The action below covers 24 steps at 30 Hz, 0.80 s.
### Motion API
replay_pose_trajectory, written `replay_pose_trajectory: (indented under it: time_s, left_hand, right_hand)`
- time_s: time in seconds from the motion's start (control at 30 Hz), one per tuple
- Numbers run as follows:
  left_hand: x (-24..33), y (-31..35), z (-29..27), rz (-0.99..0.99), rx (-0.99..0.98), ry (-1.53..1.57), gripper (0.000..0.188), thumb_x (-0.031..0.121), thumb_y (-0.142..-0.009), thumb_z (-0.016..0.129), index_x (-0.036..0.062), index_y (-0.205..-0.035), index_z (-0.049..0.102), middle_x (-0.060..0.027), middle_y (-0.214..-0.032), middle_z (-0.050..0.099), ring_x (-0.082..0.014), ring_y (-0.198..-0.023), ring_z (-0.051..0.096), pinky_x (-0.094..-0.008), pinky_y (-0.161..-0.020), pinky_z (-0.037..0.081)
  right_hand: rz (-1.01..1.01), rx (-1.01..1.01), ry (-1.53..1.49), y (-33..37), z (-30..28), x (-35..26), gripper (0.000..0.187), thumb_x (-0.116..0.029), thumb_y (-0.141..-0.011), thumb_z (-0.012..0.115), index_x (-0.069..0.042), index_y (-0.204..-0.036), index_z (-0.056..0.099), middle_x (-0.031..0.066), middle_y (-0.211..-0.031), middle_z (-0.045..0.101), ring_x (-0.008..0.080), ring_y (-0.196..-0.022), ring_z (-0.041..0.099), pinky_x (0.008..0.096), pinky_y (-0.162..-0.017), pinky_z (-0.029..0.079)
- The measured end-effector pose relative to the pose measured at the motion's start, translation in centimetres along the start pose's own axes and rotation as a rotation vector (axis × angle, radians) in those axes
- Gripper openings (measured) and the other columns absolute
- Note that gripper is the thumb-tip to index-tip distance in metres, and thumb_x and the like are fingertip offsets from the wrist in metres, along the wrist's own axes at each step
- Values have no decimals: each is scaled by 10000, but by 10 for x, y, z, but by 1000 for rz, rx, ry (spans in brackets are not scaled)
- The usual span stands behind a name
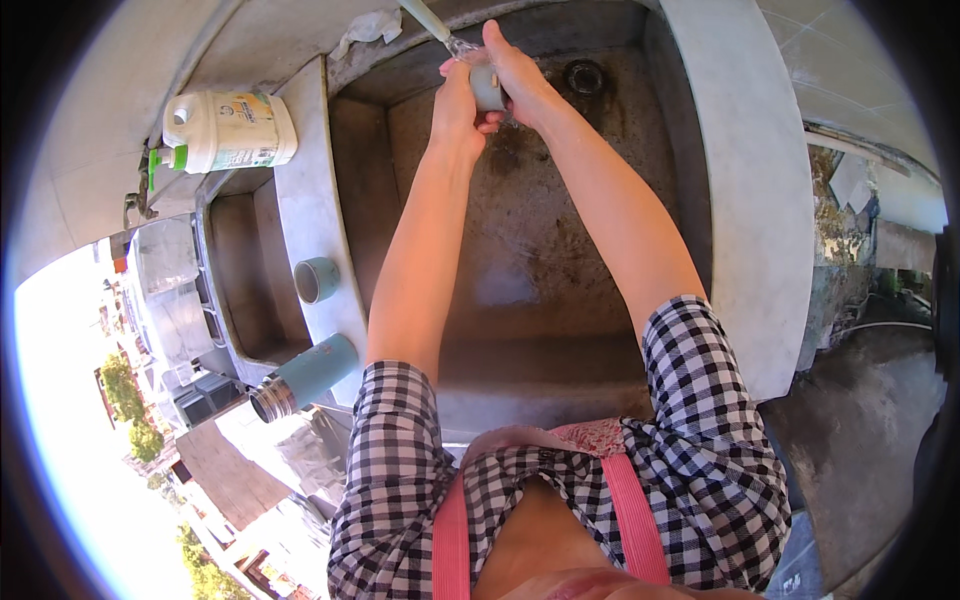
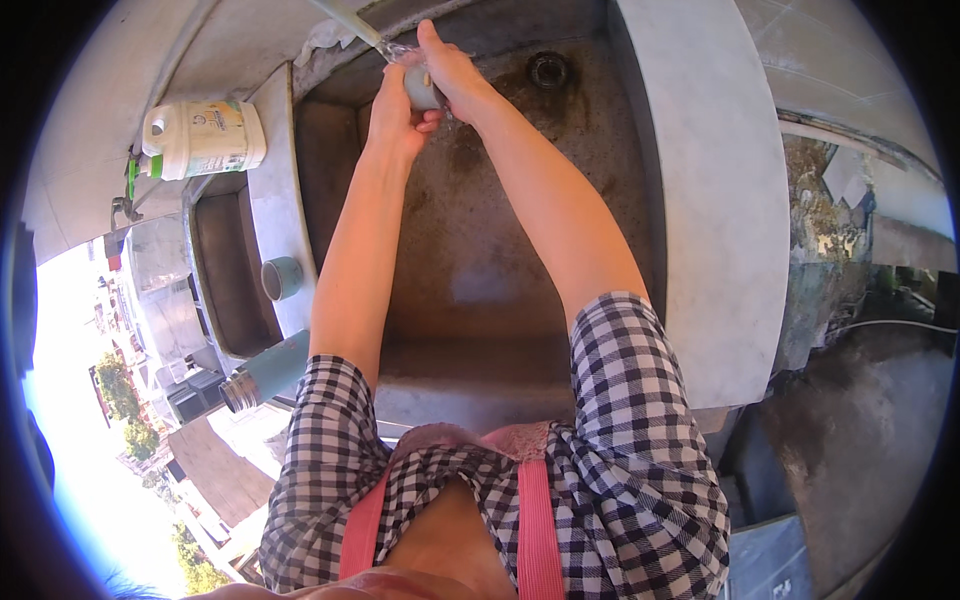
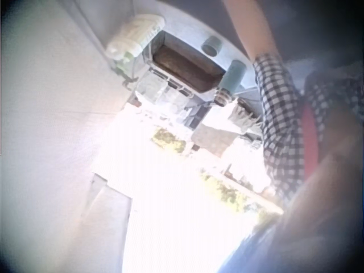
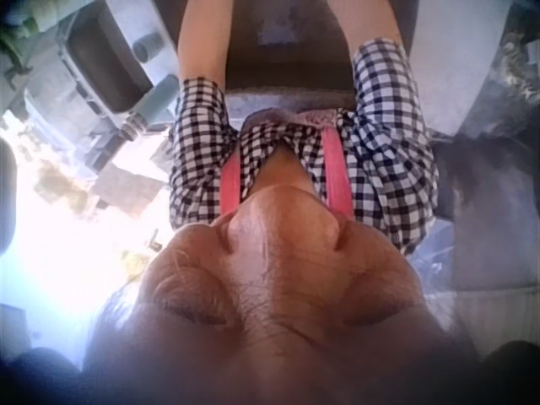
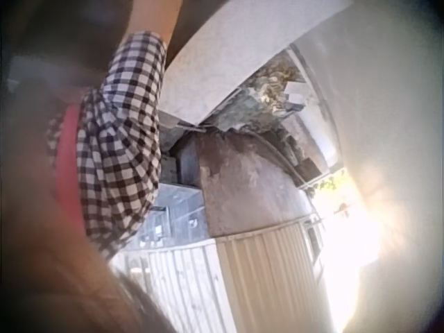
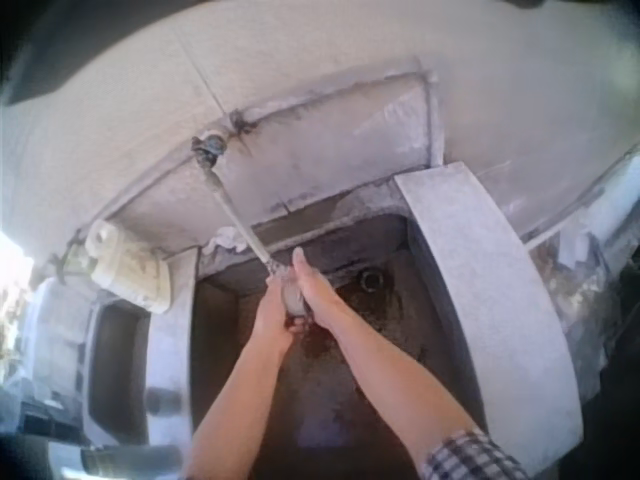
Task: The person opens a blue thermos bottle, rinses the lid under a running tap, and fills the bottle with water. They then close the bottle and walk away from the sink area.
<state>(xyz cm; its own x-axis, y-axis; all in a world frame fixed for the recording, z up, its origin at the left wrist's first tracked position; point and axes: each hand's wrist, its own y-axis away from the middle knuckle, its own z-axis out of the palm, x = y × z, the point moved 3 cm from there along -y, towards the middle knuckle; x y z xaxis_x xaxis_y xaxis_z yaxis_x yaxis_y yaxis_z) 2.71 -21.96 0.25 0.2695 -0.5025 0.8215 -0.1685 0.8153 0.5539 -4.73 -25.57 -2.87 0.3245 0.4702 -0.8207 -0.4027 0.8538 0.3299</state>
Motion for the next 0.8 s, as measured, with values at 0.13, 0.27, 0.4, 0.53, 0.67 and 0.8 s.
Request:
replay_pose_trajectory:
  time_s: [0.13,0.27,0.4,0.53,0.67,0.8]
  left_hand:
    - [-8,-3,1,-60,11,27,316,367,-936,347,93,-896,500,-59,-724,538,-156,-460,432,-244,-336,225]
    - [-22,-20,-20,-175,55,237,318,337,-946,320,84,-940,512,-87,-765,568,-197,-506,497,-274,-368,324]
    - [-23,-36,-32,-158,40,504,340,322,-948,310,74,-1061,514,-114,-910,604,-241,-767,598,-365,-581,506]
    - [-25,-21,-23,-123,182,468,323,305,-949,339,66,-1057,527,-89,-949,600,-220,-835,597,-378,-660,518]
    - [-29,2,-5,8,140,73,376,361,-979,319,66,-1125,500,-74,-1048,585,-199,-948,582,-392,-743,510]
    - [-29,14,-13,277,92,-379,422,378,-966,420,3,-1151,476,-113,-1026,577,-209,-915,580,-367,-743,496]
  right_hand:
    - [239,53,-11,-13,-9,0,563,-521,-950,353,-50,-1022,653,69,-882,662,164,-672,599,315,-488,466]
    - [45,127,310,-15,-1,11,469,-432,-967,385,-49,-1098,621,78,-995,657,226,-871,611,351,-740,495]
    - [-767,68,730,15,14,21,353,-315,-927,468,-74,-1165,566,93,-1167,564,303,-1123,493,371,-947,392]
    - [-986,152,770,32,9,18,323,-313,-876,489,-80,-1049,631,163,-998,610,360,-978,551,392,-859,442]
    - [-547,392,366,23,-5,8,315,-293,-877,460,-56,-891,668,168,-734,617,356,-697,607,408,-666,492]
    - [-25,206,-339,15,3,14,342,-285,-917,432,-2,-937,624,148,-823,621,290,-766,647,391,-587,520]
